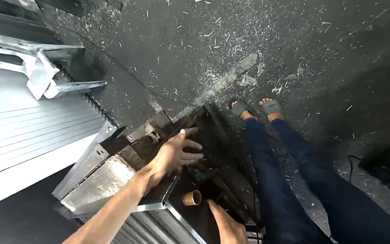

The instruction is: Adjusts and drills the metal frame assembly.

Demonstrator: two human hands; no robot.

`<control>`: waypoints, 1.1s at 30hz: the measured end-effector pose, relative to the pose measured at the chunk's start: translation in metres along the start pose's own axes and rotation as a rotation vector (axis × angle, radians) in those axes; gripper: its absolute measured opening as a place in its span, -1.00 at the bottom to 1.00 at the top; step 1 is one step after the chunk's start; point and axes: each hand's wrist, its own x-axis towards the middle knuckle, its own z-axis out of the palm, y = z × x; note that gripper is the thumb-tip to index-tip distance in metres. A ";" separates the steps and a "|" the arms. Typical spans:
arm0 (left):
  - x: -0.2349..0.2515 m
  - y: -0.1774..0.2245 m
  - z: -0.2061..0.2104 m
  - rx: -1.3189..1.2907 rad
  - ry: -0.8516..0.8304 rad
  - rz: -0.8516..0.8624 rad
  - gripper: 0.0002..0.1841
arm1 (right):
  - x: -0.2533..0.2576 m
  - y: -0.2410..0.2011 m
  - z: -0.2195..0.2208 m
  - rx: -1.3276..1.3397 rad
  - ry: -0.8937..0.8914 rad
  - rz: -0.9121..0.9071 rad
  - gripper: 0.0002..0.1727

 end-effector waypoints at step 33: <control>-0.086 -0.052 -0.075 1.317 0.173 0.985 -0.10 | 0.020 -0.018 0.002 0.015 -0.051 0.007 -0.26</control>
